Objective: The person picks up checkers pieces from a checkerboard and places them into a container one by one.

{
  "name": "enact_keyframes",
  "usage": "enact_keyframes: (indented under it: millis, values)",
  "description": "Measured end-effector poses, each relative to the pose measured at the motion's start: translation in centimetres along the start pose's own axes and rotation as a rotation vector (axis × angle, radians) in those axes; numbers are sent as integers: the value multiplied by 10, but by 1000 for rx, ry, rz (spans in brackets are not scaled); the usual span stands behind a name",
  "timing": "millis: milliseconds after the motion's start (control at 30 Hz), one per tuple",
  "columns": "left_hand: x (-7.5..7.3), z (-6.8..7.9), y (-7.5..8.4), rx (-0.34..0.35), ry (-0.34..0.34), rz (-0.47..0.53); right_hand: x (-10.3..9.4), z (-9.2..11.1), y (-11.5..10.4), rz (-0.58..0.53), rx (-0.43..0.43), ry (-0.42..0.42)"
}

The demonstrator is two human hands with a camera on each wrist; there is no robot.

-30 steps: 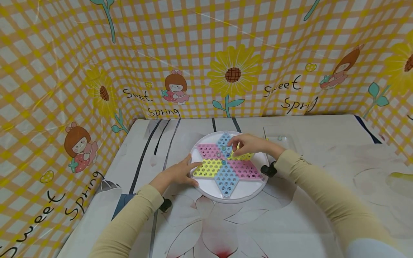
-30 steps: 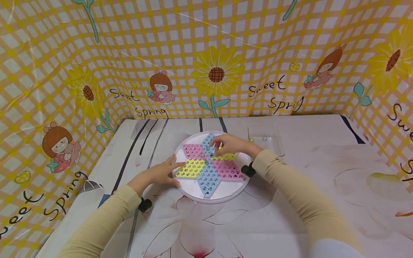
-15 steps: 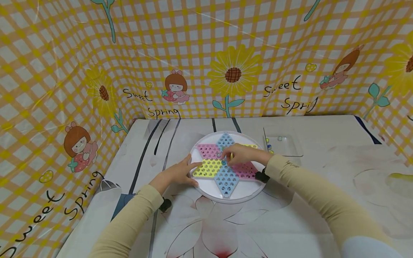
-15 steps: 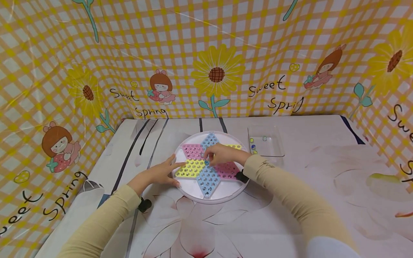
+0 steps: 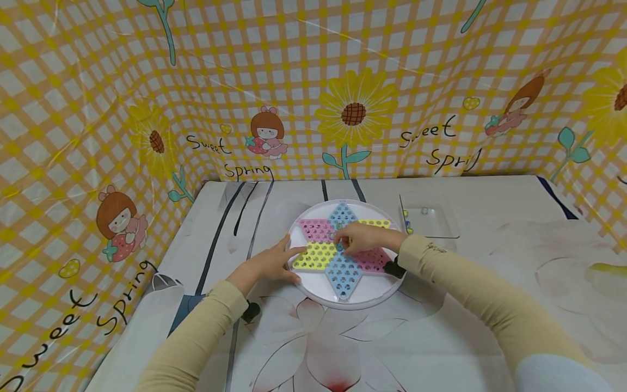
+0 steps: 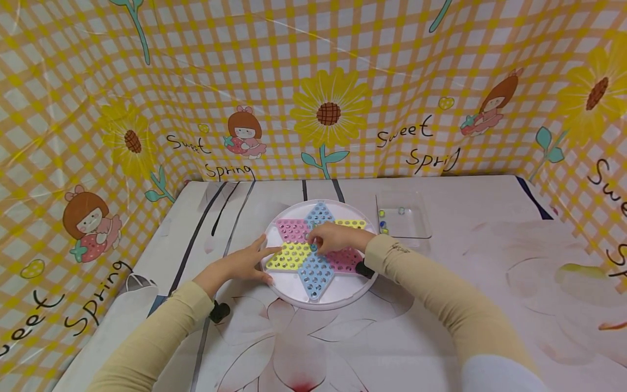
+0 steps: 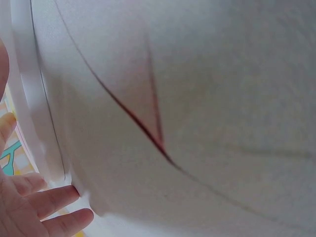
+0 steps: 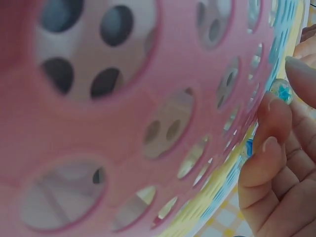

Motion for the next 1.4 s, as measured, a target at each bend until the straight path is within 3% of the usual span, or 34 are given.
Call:
enact_keyframes:
  millis: [533, 1033, 1400]
  values:
    - [1, -1, 1, 1, 2, -4, 2, -1, 0, 41, -10, 12]
    - [1, -2, 0, -7, -11, 3, -9, 8, -5, 18, -35, 14]
    - [0, 0, 1, -1, -28, -28, -23, 13, -7, 28, -124, 61]
Point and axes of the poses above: each hand's wrist, its own z-axis away from the middle knuckle, its own x-axis out of the palm, y = z × x, the point moved 5 cm from there along -z, towards the middle knuckle, and after that the axes turned 13 degrees about x, right-handed, at the moved point
